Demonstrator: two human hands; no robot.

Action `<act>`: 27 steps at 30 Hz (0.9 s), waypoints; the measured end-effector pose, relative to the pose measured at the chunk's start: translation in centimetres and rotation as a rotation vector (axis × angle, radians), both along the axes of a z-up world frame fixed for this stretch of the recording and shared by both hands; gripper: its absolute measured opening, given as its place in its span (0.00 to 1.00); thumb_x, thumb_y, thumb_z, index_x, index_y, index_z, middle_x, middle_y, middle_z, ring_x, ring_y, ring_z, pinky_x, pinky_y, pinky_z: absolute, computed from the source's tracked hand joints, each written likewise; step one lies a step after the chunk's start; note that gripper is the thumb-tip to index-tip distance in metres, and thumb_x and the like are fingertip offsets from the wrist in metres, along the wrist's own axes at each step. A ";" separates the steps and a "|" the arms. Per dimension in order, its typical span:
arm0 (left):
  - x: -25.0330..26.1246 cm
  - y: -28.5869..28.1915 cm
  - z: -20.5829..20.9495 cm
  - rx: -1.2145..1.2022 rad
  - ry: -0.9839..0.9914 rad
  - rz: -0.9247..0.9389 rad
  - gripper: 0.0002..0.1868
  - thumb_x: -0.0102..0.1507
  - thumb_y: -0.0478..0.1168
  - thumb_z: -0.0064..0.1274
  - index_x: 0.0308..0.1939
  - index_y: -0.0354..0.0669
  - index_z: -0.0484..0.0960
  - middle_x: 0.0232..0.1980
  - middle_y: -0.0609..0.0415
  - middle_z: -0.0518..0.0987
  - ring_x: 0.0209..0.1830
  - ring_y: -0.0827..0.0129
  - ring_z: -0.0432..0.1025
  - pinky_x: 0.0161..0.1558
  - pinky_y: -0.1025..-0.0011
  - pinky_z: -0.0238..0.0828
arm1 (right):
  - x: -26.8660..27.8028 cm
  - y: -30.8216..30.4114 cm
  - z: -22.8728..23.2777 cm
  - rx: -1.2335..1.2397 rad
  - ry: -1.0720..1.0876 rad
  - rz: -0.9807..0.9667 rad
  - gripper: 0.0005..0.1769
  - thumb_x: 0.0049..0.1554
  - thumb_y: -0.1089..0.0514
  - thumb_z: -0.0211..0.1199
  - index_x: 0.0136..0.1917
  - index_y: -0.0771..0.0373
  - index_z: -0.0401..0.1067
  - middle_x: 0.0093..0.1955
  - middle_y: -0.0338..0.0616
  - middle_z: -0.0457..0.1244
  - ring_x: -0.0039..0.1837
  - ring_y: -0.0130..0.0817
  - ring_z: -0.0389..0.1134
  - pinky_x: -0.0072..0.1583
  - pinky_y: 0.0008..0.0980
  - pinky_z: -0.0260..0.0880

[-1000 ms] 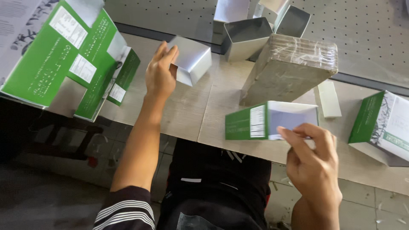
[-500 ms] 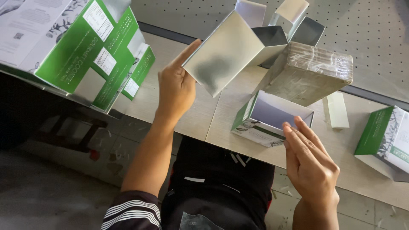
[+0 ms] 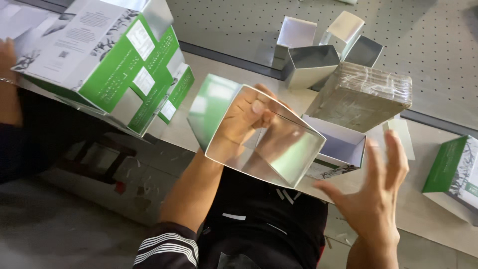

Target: The person assembles rectangular boxes by inserting a stack of plastic-wrapped items into a silver inner tray and then sliding the tray into a green and white outer sleeve. The person repeats this process for multiple boxes on a workbench.

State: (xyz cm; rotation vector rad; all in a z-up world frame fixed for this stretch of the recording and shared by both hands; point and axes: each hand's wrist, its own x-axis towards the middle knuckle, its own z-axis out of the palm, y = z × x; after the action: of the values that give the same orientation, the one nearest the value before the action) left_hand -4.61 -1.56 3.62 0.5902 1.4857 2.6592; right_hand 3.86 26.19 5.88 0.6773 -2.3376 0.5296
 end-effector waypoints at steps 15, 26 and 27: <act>-1.9 -3.5 -6.2 0.270 0.078 -0.266 0.10 0.74 0.43 0.46 0.56 0.47 0.74 0.48 0.54 0.70 0.48 0.68 0.61 0.60 0.64 0.60 | -1.9 3.2 -12.4 -0.783 -0.656 0.062 0.67 0.33 0.70 0.81 0.81 0.65 0.53 0.68 0.65 0.60 0.73 0.50 0.59 0.72 0.55 0.59; -2.5 -6.2 -11.8 -0.031 0.204 -0.065 0.15 0.76 0.37 0.41 0.67 0.45 0.70 0.67 0.47 0.71 0.71 0.63 0.63 0.79 0.62 0.54 | -0.2 4.3 -6.0 -0.798 -0.406 0.266 0.62 0.43 0.42 0.68 0.83 0.63 0.43 0.80 0.55 0.50 0.80 0.48 0.53 0.76 0.48 0.59; -2.7 -5.9 -11.9 -0.059 0.219 -0.051 0.16 0.77 0.37 0.40 0.68 0.44 0.69 0.69 0.47 0.71 0.73 0.63 0.63 0.80 0.62 0.53 | 0.1 4.6 -5.1 -0.784 -0.379 0.288 0.56 0.49 0.41 0.64 0.83 0.59 0.44 0.81 0.51 0.50 0.82 0.44 0.54 0.79 0.43 0.62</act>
State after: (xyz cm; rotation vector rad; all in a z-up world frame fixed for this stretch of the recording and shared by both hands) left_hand -7.28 -7.43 -8.31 0.9268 1.5694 2.5719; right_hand 3.97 30.77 0.83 0.5523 -2.0856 1.7079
